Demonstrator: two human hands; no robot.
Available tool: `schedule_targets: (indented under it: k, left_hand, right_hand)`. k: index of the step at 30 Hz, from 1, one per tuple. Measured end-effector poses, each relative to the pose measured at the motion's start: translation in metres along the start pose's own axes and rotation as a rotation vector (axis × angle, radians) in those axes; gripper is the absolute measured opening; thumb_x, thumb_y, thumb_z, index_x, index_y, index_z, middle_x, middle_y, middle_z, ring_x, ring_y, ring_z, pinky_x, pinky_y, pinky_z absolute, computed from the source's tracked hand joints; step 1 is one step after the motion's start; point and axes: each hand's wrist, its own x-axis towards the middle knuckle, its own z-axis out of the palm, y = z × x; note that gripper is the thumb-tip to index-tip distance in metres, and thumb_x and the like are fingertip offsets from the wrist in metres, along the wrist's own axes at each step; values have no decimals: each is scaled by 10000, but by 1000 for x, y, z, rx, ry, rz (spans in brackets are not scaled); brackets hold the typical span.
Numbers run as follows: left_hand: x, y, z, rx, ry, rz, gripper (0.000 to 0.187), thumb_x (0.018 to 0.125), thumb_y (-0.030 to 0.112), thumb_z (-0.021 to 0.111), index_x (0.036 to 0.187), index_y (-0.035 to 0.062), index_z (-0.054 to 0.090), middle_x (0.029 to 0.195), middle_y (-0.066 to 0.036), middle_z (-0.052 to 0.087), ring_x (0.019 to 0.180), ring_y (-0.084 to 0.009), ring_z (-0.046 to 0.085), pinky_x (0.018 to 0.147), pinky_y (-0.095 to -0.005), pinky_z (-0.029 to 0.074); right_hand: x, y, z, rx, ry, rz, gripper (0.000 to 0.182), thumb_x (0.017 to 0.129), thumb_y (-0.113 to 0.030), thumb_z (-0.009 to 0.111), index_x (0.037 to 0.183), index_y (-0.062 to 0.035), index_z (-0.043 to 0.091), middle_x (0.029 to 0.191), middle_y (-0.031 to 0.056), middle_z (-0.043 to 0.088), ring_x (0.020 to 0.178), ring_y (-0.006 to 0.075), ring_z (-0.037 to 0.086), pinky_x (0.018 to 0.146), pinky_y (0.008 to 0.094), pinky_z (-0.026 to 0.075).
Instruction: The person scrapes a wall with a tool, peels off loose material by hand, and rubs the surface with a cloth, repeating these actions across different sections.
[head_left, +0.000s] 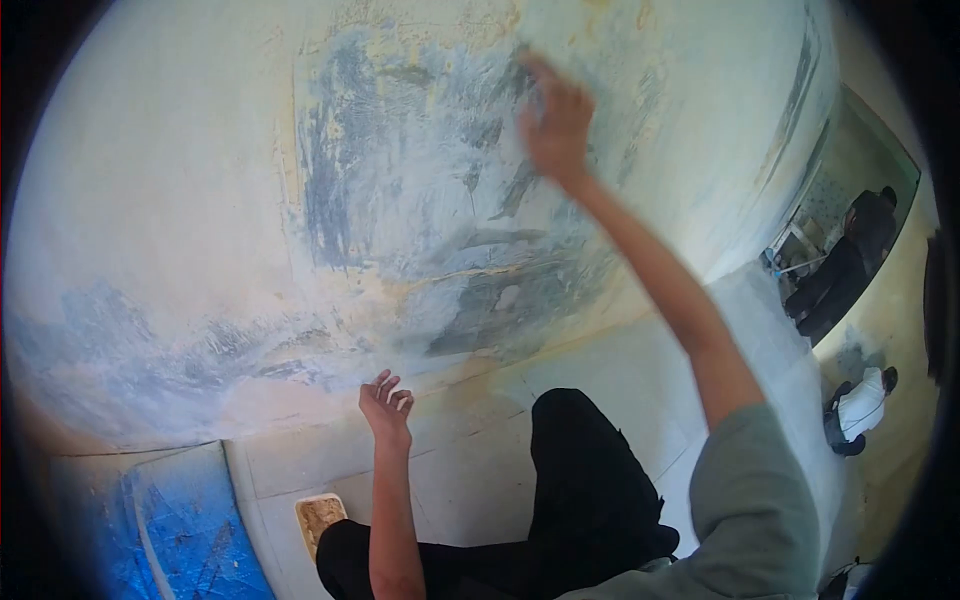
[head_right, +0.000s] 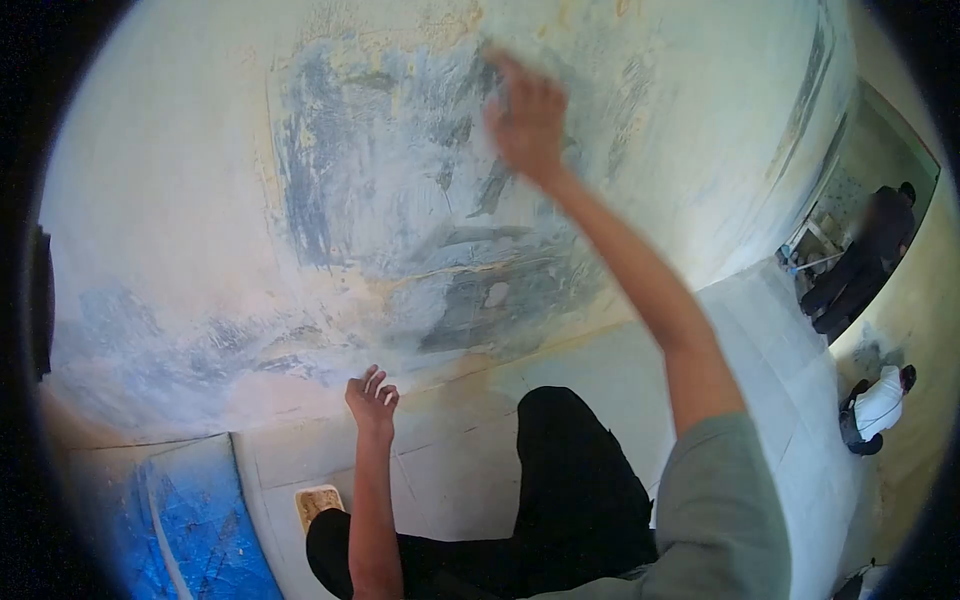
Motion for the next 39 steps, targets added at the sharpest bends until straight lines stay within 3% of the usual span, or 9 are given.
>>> schedule_targets:
  k: [1, 5, 9, 12, 14, 24, 28, 30, 39]
  left_hand:
    - [-1, 0, 1, 33, -23, 43, 458, 888, 368, 395, 1180, 54, 554, 1000, -66, 573, 712, -195, 533, 671, -335, 453]
    - [3, 0, -3, -2, 39, -20, 449, 891, 370, 395, 1167, 59, 565, 1001, -63, 570, 715, -193, 531, 680, -334, 449]
    - [-4, 3, -6, 39, 51, -14, 441, 890, 363, 400, 1163, 59, 565, 993, -59, 567, 714, -190, 526, 679, -330, 449]
    - [-7, 0, -3, 61, 23, -14, 432, 891, 356, 404, 1156, 56, 565, 988, -62, 563, 711, -189, 527, 675, -329, 451]
    - [-5, -4, -3, 40, 63, -35, 423, 893, 349, 401, 1146, 52, 565, 980, -60, 558, 701, -189, 526, 666, -330, 451]
    - [-17, -19, 27, 104, -1, -83, 413, 902, 310, 396, 1171, 40, 553, 971, -69, 562, 696, -190, 523, 654, -340, 440]
    - [-27, -10, 33, 188, 15, 8, 418, 912, 300, 400, 1201, 36, 547, 1001, -69, 568, 746, -190, 545, 687, -336, 449]
    - [-40, -1, 41, 454, -54, 160, 428, 934, 288, 400, 1250, 32, 532, 1081, -71, 584, 846, -190, 574, 767, -338, 469]
    - [-75, 18, 59, 388, -223, 311, 283, 938, 146, 583, 1188, 14, 568, 1159, -83, 598, 1003, -167, 591, 895, -340, 500]
  right_hand:
    - [-39, -29, 10, -91, 21, 74, 541, 825, -327, 609, 1335, -170, 518, 1196, 58, 539, 1041, 265, 471, 941, 450, 358]
    - [-139, -95, -9, 271, -460, -418, 501, 781, -288, 684, 1243, -129, 572, 1165, 97, 554, 1008, 270, 489, 974, 453, 369]
    - [-148, -68, 16, 305, -319, -520, 517, 782, -278, 684, 1266, -142, 563, 1132, 96, 558, 1030, 258, 494, 979, 453, 370]
    - [-149, -77, 13, 204, -351, -46, 537, 806, -264, 658, 1305, -108, 535, 1135, 113, 539, 1069, 291, 475, 985, 478, 350]
    - [-166, -117, 29, -31, -98, 462, 527, 849, -279, 617, 1327, -84, 513, 1180, 106, 523, 1094, 324, 454, 948, 512, 349]
    - [-205, -172, 6, 259, -306, 533, 335, 834, -58, 638, 1168, -82, 614, 1029, 104, 534, 933, 316, 502, 857, 472, 402]
    - [-180, -181, -17, 834, -157, 952, 264, 864, -20, 619, 1126, -39, 600, 948, 94, 574, 841, 221, 578, 729, 328, 480]
    - [-183, -187, -22, 1548, -446, 1601, 238, 904, -45, 600, 1141, -24, 591, 1032, 66, 603, 897, 159, 594, 751, 307, 496]
    - [-172, -194, -60, 2005, -1035, 1347, 292, 900, -91, 631, 1173, 4, 590, 1054, 85, 643, 986, 156, 609, 770, 311, 516]
